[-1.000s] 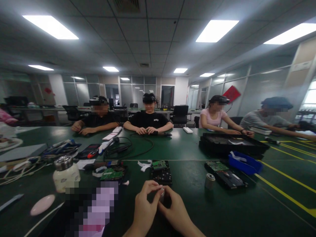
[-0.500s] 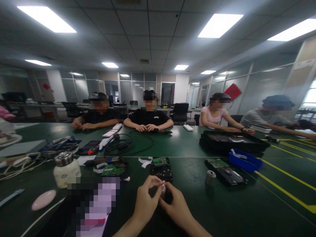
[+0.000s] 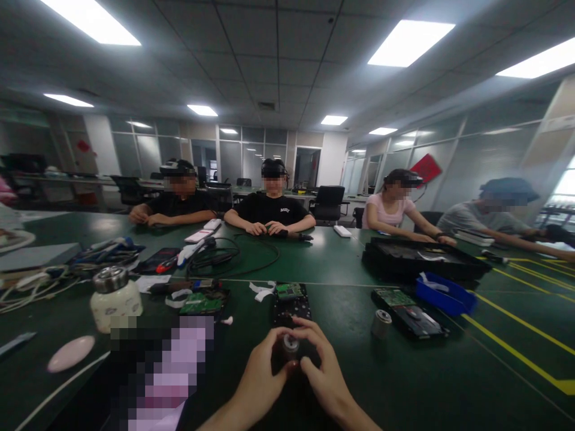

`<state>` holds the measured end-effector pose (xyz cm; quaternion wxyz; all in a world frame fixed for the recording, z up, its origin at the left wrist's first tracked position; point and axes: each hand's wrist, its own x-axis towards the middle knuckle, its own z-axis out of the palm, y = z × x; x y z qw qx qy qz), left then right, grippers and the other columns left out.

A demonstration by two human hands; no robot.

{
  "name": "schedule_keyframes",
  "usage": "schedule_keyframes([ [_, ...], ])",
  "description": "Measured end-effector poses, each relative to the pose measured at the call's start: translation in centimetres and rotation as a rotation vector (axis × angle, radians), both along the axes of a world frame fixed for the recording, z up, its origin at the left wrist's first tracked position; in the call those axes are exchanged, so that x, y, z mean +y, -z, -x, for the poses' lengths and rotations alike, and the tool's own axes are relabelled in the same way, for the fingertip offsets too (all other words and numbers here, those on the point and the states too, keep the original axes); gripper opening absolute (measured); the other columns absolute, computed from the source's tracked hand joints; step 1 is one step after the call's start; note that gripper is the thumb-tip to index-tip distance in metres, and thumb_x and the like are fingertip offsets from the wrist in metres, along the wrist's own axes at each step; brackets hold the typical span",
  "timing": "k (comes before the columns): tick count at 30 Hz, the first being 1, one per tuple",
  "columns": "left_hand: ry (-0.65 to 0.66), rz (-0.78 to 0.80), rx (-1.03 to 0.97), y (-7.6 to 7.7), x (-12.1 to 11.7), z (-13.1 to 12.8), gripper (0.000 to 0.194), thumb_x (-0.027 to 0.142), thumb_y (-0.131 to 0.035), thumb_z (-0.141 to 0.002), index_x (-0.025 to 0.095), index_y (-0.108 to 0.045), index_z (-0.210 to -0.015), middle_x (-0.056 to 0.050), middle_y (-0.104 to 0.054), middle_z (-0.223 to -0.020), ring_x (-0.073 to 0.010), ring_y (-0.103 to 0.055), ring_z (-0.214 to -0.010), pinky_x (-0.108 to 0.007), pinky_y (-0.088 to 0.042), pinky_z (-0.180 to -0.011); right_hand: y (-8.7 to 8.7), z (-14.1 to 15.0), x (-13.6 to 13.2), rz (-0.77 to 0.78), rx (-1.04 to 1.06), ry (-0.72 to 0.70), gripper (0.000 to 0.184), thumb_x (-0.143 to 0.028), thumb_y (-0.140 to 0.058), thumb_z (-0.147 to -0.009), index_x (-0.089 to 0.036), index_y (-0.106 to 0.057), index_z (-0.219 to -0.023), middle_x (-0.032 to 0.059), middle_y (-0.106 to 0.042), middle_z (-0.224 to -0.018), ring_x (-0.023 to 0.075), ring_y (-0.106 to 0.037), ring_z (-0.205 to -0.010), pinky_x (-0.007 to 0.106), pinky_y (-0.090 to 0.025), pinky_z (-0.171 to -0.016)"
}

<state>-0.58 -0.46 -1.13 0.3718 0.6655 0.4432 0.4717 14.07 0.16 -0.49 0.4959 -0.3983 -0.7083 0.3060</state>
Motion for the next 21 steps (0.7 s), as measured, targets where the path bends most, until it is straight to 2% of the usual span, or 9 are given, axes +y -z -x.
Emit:
schedule_keyframes([
  [2, -0.013, 0.009, 0.041, -0.3, 0.0, -0.1, 0.036, 0.01, -0.06, -0.066, 0.021, -0.061, -0.1, -0.004, -0.068, -0.103, -0.0206, -0.062, -0.096, -0.035, -0.047, -0.089, 0.0, -0.1, 0.0, -0.039, 0.058, 0.087, 0.017, -0.012, -0.044, -0.064, -0.022, -0.057, -0.071, 0.0067, -0.059, -0.108, 0.0244, -0.052, -0.106, 0.039, -0.038, -0.094],
  [5, -0.041, 0.003, 0.07, -0.3, 0.0, -0.1, 0.037, 0.008, -0.059, -0.065, 0.022, -0.063, -0.1, -0.004, -0.068, -0.103, -0.0215, -0.061, -0.097, -0.035, -0.047, -0.089, 0.1, 0.0, -0.1, -0.072, 0.083, 0.132, 0.006, -0.021, -0.048, -0.076, -0.021, -0.053, -0.072, 0.0065, -0.061, -0.098, 0.0236, -0.056, -0.099, 0.036, -0.042, -0.088],
  [9, -0.025, 0.0, 0.031, -0.1, -0.1, 0.0, 0.038, 0.007, -0.057, -0.066, 0.02, -0.063, -0.101, -0.005, -0.068, -0.102, -0.0213, -0.062, -0.095, -0.035, -0.047, -0.087, 0.2, 0.5, 0.0, -0.056, 0.031, 0.14, 0.012, -0.03, -0.055, -0.082, -0.021, -0.058, -0.088, 0.0058, -0.064, -0.094, 0.0222, -0.059, -0.093, 0.035, -0.043, -0.086],
  [11, -0.03, -0.013, 0.008, 0.0, -0.1, 0.0, 0.038, 0.006, -0.056, -0.065, 0.02, -0.063, -0.1, -0.005, -0.068, -0.1, -0.0213, -0.062, -0.094, -0.035, -0.048, -0.087, -0.1, 0.9, 0.3, -0.058, 0.019, 0.151, 0.013, -0.032, -0.058, -0.081, -0.02, -0.059, -0.087, 0.0053, -0.065, -0.087, 0.0219, -0.061, -0.087, 0.034, -0.046, -0.082],
  [14, -0.04, -0.029, -0.006, 0.2, -0.1, -0.1, 0.038, 0.005, -0.057, -0.065, 0.021, -0.064, -0.098, -0.004, -0.068, -0.099, -0.0214, -0.062, -0.093, -0.035, -0.048, -0.085, -1.5, 0.7, 0.5, -0.059, 0.045, 0.167, 0.016, -0.035, -0.061, -0.079, -0.02, -0.058, -0.085, 0.0048, -0.066, -0.082, 0.0214, -0.063, -0.082, 0.034, -0.048, -0.078],
  [18, -0.064, -0.031, 0.015, 0.3, -0.1, -0.1, 0.035, 0.008, -0.059, -0.064, 0.02, -0.064, -0.097, -0.005, -0.068, -0.098, -0.0225, -0.062, -0.093, -0.037, -0.046, -0.088, -3.6, -2.3, -1.0, -0.031, 0.005, 0.206, 0.023, -0.041, -0.063, -0.077, -0.02, -0.06, -0.086, 0.006, -0.069, -0.085, 0.0229, -0.065, -0.085, 0.036, -0.047, -0.083],
  [20, -0.095, -0.027, 0.02, 0.4, -0.1, -0.1, 0.035, 0.009, -0.06, -0.065, 0.02, -0.063, -0.098, -0.005, -0.068, -0.101, -0.0232, -0.061, -0.096, -0.038, -0.044, -0.091, -3.7, -4.8, -2.7, 0.056, -0.079, 0.164, 0.023, -0.043, -0.064, -0.075, -0.021, -0.062, -0.081, 0.0069, -0.069, -0.088, 0.024, -0.065, -0.087, 0.037, -0.047, -0.085],
  [21, -0.112, -0.018, 0.018, 0.4, -0.1, 0.0, 0.036, 0.01, -0.06, -0.065, 0.019, -0.063, -0.1, -0.006, -0.067, -0.102, -0.0235, -0.06, -0.098, -0.039, -0.043, -0.092, -3.4, -6.1, -3.7, 0.128, -0.116, 0.137, 0.025, -0.044, -0.065, -0.074, -0.021, -0.062, -0.084, 0.0058, -0.07, -0.081, 0.024, -0.066, -0.083, 0.037, -0.048, -0.083],
])
